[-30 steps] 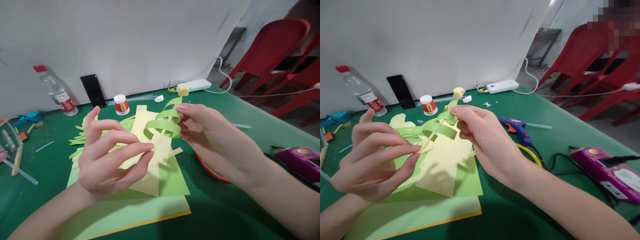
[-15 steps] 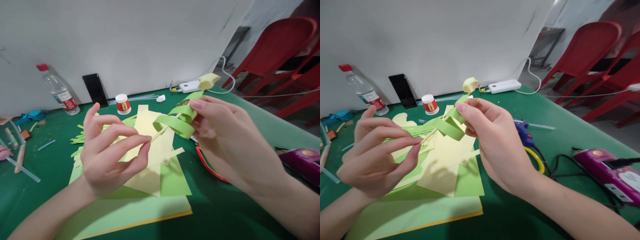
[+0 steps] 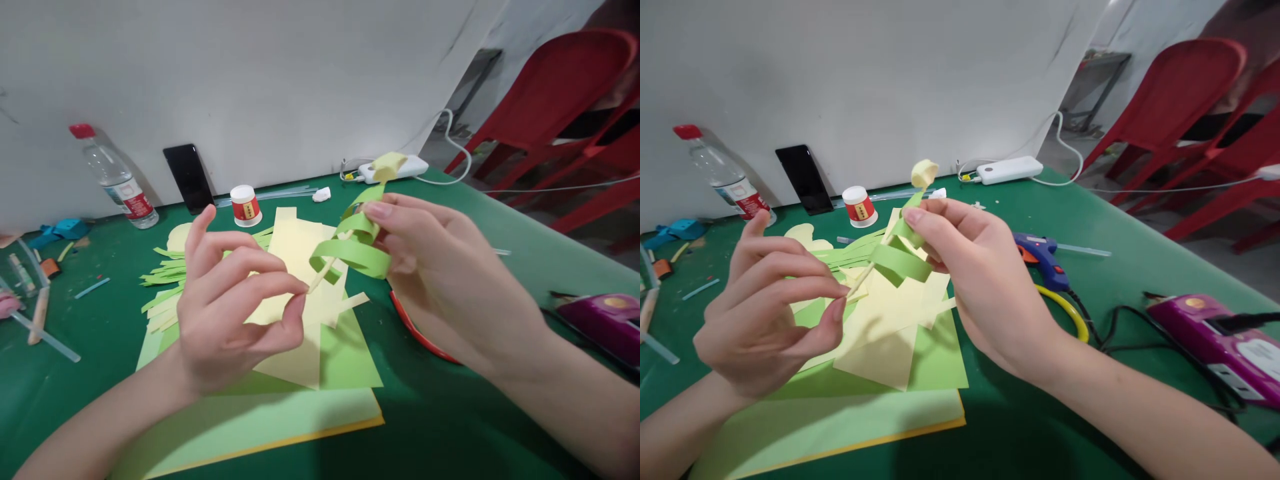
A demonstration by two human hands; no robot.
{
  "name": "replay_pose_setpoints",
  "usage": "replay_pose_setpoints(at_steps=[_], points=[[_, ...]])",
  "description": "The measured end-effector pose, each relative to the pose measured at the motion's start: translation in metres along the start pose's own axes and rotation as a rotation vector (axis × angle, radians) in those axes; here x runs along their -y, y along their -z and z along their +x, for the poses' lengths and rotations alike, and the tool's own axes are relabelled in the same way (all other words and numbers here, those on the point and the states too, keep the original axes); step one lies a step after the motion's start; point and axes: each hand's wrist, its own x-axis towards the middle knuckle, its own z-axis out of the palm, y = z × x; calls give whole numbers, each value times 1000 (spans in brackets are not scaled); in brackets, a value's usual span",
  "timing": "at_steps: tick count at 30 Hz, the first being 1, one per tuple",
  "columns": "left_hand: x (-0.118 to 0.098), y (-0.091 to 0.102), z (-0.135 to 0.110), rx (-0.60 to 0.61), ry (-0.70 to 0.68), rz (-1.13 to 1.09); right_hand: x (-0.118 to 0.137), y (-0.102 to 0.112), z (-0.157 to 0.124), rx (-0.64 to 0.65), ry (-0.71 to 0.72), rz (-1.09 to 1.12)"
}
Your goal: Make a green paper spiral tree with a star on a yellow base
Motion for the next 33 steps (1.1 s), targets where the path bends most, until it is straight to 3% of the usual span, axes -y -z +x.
replay_pose_setpoints(at_steps=[5,12,23,33], points=[[-3,0,-2,1,50,-69,-2,1,4,63,-129,47],[-4,1,-4,29,70,-109,-1,1,5,74,-163,75],[-4,0,-4,48,75,-97,-3,2,5,16,-143,33],[-3,2,-4,32,63,-107,-2,1,6,47,-92,35]])
